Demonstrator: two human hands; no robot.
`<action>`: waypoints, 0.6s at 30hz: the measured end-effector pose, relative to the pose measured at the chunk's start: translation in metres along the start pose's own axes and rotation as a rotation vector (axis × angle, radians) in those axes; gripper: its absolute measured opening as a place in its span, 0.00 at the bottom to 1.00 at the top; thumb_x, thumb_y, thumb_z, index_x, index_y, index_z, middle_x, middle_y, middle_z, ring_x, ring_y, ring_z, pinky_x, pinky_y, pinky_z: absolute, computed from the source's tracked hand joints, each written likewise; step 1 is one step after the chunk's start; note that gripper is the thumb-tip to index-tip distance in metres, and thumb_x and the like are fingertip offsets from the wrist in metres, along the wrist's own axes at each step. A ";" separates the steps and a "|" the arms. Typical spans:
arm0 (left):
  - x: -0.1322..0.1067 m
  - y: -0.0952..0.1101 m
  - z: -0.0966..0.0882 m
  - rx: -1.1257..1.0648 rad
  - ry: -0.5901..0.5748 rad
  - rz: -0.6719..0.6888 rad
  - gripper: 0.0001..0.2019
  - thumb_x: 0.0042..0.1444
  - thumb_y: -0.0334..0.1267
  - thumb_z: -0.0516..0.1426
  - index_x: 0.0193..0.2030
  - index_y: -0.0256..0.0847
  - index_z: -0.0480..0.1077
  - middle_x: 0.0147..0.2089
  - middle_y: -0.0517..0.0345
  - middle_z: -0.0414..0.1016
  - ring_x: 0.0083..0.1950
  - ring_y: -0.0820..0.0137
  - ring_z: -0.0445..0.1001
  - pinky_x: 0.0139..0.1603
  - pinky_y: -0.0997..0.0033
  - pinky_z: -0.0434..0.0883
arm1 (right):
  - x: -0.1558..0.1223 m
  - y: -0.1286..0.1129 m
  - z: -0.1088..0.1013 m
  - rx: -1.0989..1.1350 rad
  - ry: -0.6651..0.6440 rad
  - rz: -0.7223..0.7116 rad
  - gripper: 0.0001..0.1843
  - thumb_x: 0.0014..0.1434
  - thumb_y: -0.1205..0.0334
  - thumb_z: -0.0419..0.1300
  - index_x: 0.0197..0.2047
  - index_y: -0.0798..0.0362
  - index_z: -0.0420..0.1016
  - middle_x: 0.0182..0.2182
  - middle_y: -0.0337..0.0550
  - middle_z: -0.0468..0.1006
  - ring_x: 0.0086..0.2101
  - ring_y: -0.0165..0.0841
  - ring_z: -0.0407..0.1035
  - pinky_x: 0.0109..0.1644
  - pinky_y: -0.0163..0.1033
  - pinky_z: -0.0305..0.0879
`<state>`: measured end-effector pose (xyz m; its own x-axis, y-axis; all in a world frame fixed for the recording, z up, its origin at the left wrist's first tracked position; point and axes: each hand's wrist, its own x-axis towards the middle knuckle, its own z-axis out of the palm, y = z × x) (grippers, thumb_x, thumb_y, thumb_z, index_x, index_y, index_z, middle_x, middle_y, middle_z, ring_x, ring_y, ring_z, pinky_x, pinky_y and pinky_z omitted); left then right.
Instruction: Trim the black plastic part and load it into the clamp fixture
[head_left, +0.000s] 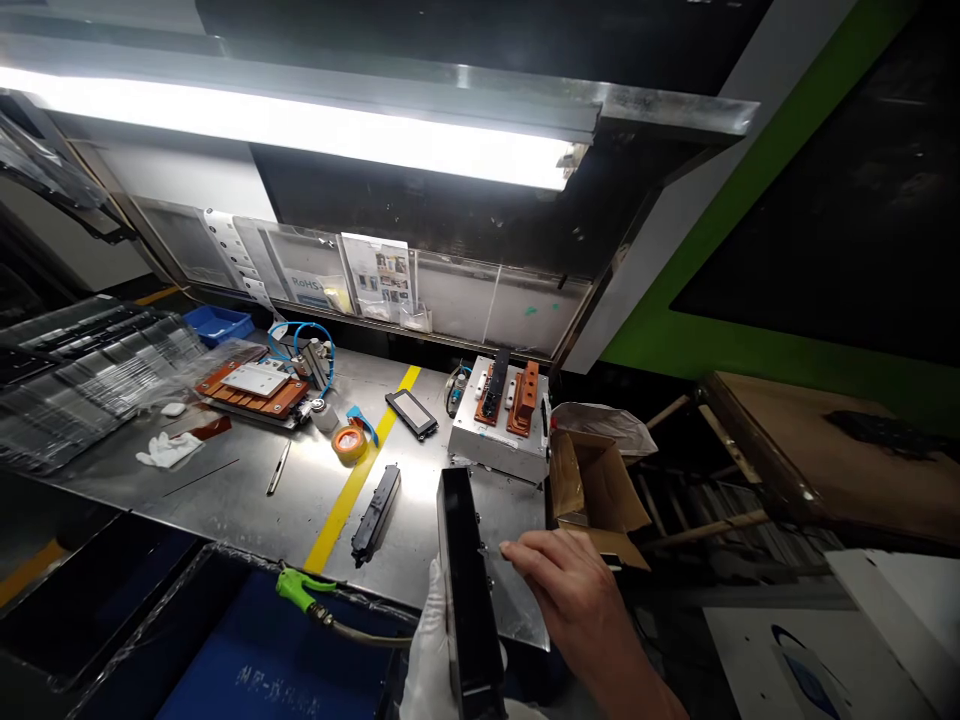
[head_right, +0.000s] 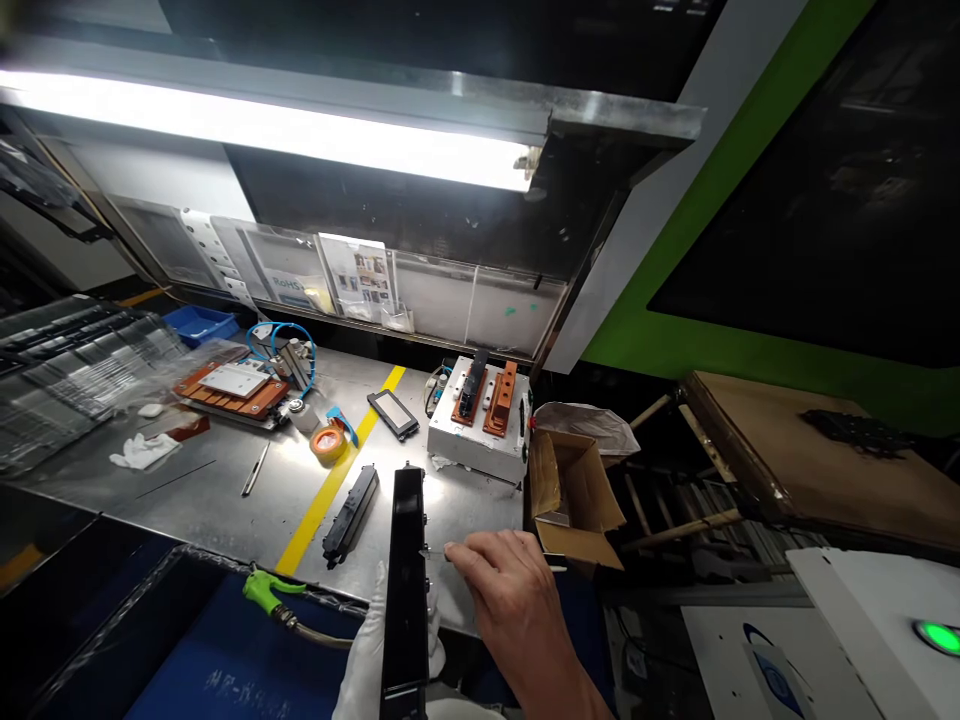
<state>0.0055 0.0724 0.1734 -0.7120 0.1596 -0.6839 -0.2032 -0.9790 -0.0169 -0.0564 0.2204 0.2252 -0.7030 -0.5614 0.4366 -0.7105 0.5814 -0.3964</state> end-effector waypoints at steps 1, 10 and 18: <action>0.000 -0.001 -0.001 0.007 -0.006 0.011 0.16 0.62 0.49 0.57 0.47 0.37 0.73 0.39 0.54 0.79 0.36 0.70 0.77 0.36 0.66 0.78 | 0.000 0.002 0.002 -0.026 0.006 0.012 0.15 0.68 0.72 0.54 0.50 0.47 0.76 0.39 0.40 0.80 0.37 0.32 0.71 0.43 0.42 0.61; 0.001 0.000 -0.010 0.039 -0.033 0.002 0.14 0.63 0.46 0.57 0.48 0.37 0.73 0.43 0.54 0.78 0.39 0.71 0.77 0.39 0.66 0.78 | -0.003 0.006 -0.009 0.031 0.038 -0.014 0.15 0.68 0.71 0.54 0.52 0.47 0.75 0.40 0.41 0.80 0.38 0.33 0.72 0.43 0.42 0.63; -0.002 -0.004 -0.008 0.119 -0.027 -0.031 0.19 0.63 0.51 0.56 0.52 0.39 0.71 0.44 0.52 0.77 0.38 0.69 0.76 0.36 0.64 0.78 | 0.001 0.003 -0.012 0.007 -0.014 -0.005 0.16 0.67 0.74 0.54 0.51 0.48 0.75 0.39 0.40 0.79 0.37 0.32 0.70 0.43 0.42 0.61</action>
<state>0.0132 0.0752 0.1688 -0.7215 0.1940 -0.6647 -0.3022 -0.9519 0.0501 -0.0592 0.2285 0.2341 -0.6995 -0.5725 0.4277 -0.7145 0.5741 -0.4000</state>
